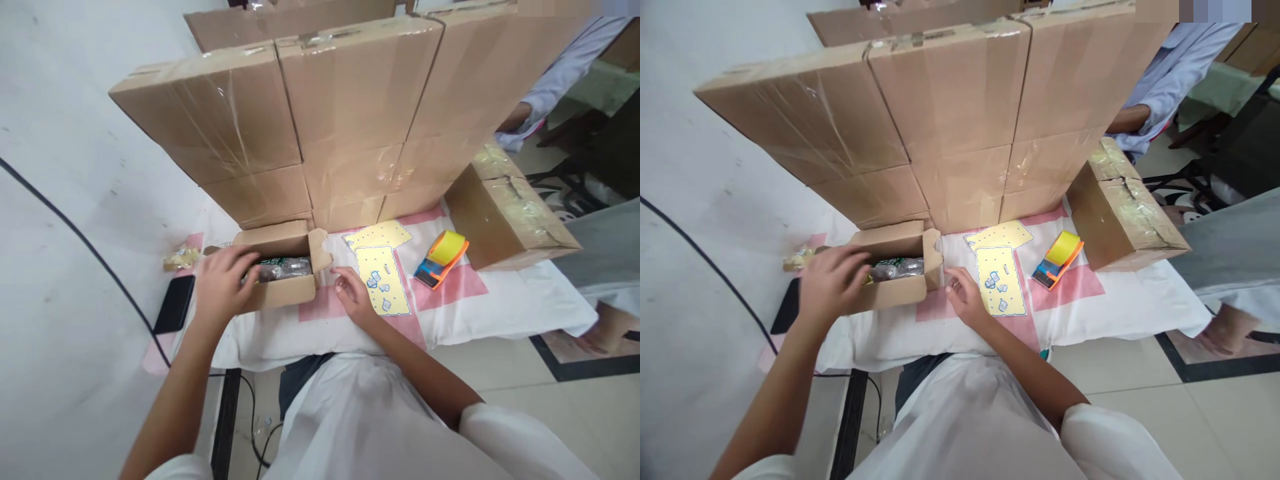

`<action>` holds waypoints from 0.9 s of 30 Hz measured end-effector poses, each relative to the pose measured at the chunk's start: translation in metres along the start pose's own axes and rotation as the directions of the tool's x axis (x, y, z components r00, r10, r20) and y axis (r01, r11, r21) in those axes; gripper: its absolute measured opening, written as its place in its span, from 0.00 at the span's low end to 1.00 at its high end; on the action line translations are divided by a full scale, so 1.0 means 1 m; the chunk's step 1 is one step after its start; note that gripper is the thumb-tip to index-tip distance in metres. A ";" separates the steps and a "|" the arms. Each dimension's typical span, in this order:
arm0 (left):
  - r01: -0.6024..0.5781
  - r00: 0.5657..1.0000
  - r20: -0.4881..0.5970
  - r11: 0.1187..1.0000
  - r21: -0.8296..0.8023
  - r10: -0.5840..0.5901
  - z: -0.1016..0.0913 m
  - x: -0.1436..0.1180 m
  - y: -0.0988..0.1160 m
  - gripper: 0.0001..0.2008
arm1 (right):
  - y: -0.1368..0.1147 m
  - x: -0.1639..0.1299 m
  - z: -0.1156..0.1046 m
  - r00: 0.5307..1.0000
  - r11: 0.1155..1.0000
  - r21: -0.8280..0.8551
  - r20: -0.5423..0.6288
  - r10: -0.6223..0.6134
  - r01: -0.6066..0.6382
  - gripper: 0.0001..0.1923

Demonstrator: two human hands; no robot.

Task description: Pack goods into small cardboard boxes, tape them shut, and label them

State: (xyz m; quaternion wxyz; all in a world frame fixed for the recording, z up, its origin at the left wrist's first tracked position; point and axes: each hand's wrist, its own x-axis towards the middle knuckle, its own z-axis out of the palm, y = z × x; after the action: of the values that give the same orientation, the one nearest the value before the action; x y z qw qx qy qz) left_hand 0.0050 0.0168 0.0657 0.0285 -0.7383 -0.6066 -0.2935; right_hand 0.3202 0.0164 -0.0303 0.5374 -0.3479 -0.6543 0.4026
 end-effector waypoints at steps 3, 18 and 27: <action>0.140 0.930 -0.318 0.977 -0.158 -0.184 -0.003 -0.038 -0.016 0.37 | -0.005 0.032 0.000 0.994 0.999 0.005 0.094 -0.047 0.046 0.24; 0.112 0.966 -0.162 0.891 -0.441 -0.201 0.026 -0.068 -0.046 0.57 | 0.030 0.081 0.031 0.970 0.998 -0.060 0.240 0.048 -0.035 0.47; 0.112 0.992 0.095 0.885 -0.451 -0.078 0.010 -0.056 -0.056 0.52 | 0.049 0.100 0.039 0.949 0.996 0.069 0.314 0.036 -0.061 0.58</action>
State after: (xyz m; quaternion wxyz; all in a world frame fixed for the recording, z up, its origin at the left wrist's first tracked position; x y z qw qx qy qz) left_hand -0.0472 -0.0133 0.0134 -0.1822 -0.7041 -0.5569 -0.4012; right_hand 0.2655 0.1203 -0.0364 0.4302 -0.2746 -0.7061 0.4909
